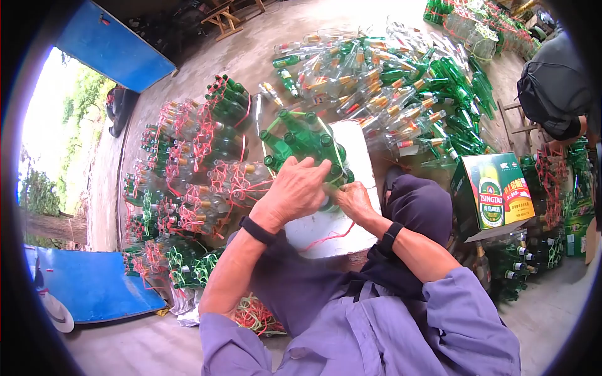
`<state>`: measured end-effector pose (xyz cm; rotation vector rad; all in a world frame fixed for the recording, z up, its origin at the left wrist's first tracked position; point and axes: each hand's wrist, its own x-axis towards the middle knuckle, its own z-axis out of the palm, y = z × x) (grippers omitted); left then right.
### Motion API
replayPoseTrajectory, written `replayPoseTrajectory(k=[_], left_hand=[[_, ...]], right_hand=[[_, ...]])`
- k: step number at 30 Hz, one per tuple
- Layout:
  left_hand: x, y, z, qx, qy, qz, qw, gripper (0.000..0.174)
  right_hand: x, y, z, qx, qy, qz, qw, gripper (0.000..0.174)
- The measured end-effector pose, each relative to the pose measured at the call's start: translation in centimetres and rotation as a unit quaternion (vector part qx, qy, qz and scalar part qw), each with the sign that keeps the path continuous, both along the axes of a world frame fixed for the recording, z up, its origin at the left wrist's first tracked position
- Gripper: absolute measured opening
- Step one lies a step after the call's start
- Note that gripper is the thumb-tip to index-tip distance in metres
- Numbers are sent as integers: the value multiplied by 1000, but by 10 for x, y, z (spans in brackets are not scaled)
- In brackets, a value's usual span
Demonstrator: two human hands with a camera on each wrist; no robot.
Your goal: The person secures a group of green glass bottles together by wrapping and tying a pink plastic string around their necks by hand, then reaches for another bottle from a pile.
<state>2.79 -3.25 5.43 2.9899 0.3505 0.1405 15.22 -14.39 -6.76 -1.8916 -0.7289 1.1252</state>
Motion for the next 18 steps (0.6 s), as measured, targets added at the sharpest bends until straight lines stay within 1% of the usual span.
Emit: replayPoseTrajectory(k=[1,3,4,6,8,10,12,16,18], left_hand=[[1,1,3,3,12,-3,1000,45],[3,1,12,8,15,-5,1000,44],[4,1,15,13,17,-9,1000,43],[4,4,14,2,2,-6,1000,40],[2,8,14,-8,-11,-2,1000,36],[-1,13,13,-67,-29,24,997,32],[-6,20,10,-78,-27,32,996,33],[-12,26,13,-95,-10,49,994,33],[-13,29,15,-90,-9,47,995,31]], right_hand=[[0,-1,1,0,2,1,1000,63],[-1,-3,4,56,34,-4,998,57],[-1,-5,6,56,35,-3,998,57],[-2,-7,13,127,39,16,991,50],[-3,-6,6,133,50,14,990,48],[-4,-5,2,138,62,11,988,46],[-2,-7,11,106,36,43,993,46],[-2,-7,17,108,32,53,992,42],[-4,-7,16,146,37,40,988,39]])
